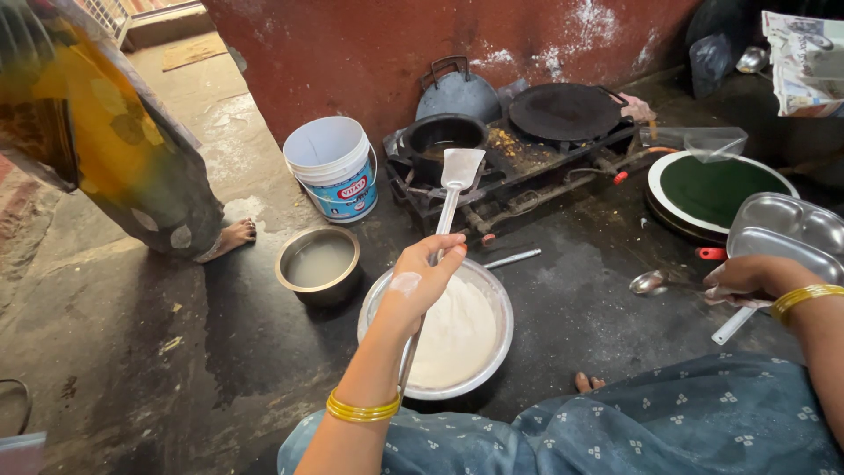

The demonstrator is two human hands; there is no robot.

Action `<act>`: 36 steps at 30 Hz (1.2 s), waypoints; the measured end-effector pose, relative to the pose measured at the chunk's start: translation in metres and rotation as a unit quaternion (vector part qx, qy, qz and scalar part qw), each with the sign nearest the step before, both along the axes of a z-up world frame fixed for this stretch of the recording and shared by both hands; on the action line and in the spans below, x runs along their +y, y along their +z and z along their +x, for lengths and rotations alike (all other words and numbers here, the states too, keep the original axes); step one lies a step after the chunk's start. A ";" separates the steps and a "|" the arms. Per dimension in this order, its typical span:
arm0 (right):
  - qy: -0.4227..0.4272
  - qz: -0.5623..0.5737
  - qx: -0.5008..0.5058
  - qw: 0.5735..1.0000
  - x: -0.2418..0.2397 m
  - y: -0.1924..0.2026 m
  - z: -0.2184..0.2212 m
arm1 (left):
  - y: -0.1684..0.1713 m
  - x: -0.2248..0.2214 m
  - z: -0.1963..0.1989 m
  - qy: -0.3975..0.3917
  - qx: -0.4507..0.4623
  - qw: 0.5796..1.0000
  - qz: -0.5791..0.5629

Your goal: The person sits on the floor holding a long spatula while a coworker ladles batter into a large pan. The person scoops oil from a pot on the stove with a spoon and drizzles it over the batter in the pan.

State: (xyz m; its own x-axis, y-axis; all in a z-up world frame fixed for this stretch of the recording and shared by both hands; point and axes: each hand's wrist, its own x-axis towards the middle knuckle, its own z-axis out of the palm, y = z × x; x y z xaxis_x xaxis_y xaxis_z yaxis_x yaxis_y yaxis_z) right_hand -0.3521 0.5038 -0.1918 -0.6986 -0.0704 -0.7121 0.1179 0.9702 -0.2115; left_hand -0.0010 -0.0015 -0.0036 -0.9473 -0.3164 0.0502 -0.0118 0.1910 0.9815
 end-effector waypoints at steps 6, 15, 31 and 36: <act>-0.026 0.011 0.014 0.999 -0.012 0.015 0.016 | 0.002 0.000 0.001 0.002 -0.014 1.000 -0.003; 0.016 -0.004 -0.007 1.000 0.000 0.002 0.002 | -0.001 0.000 0.000 -0.004 0.001 1.000 0.004; 0.031 0.000 -0.015 0.999 0.004 -0.009 -0.010 | 0.004 0.003 0.001 0.003 -0.008 1.000 0.000; 0.030 -0.012 -0.011 0.999 0.001 -0.001 -0.001 | 0.002 0.002 0.001 0.002 0.000 1.000 -0.009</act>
